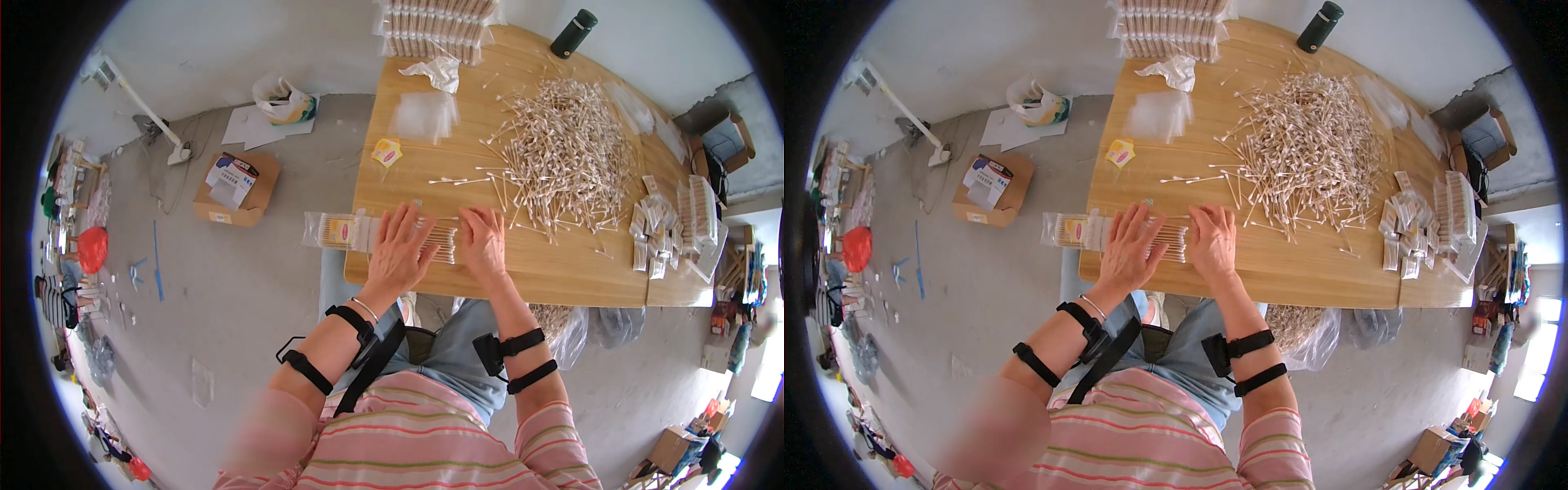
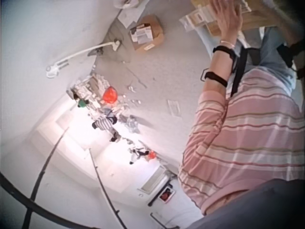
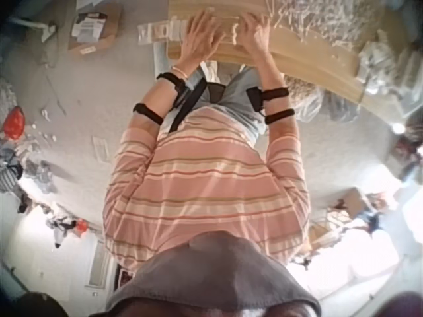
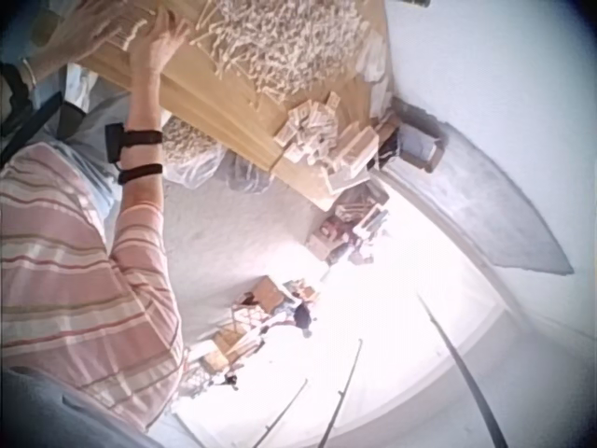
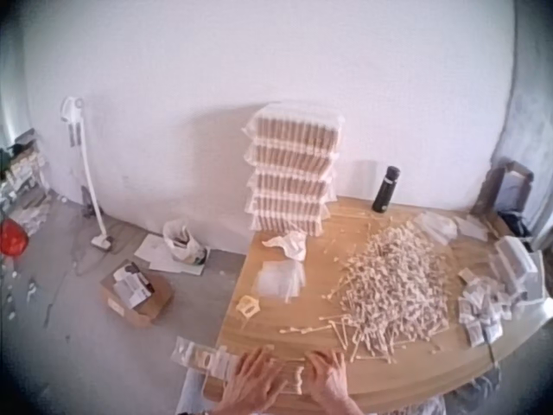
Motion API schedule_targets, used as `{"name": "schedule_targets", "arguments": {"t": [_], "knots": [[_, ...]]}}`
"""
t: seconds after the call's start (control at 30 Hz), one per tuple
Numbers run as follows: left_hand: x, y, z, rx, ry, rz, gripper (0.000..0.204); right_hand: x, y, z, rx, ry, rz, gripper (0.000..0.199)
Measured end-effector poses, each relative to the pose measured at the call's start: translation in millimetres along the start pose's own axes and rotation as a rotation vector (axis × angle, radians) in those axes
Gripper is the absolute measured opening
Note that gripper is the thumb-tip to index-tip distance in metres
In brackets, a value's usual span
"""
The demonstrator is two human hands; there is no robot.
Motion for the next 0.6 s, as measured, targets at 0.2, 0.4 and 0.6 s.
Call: {"name": "schedule_targets", "arguments": {"t": [0.2,0.4,0.6], "knots": [[0,-1,-1,-0.029,-0.042,-0.036,0.041,-15,22,9,0.022,-0.065,0.116,0.014],[3,-4,2,-0.009,-0.079,-0.046,0.046,-26,23,7,0.000,-0.070,0.241,0.007],[3,-7,9,-0.041,-0.282,-0.089,0.040,-11,5,11,0.012,0.132,0.052,0.010]]}}
Point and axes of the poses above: each hand's wrist, its own y-axis towards the middle knuckle, its own x-axis out of the back of the hand, z = x × y, the point moved 9 cm from there along y, towards the middle knuckle, and after that the axes turned 13 degrees about z, right-handed, at the moved point
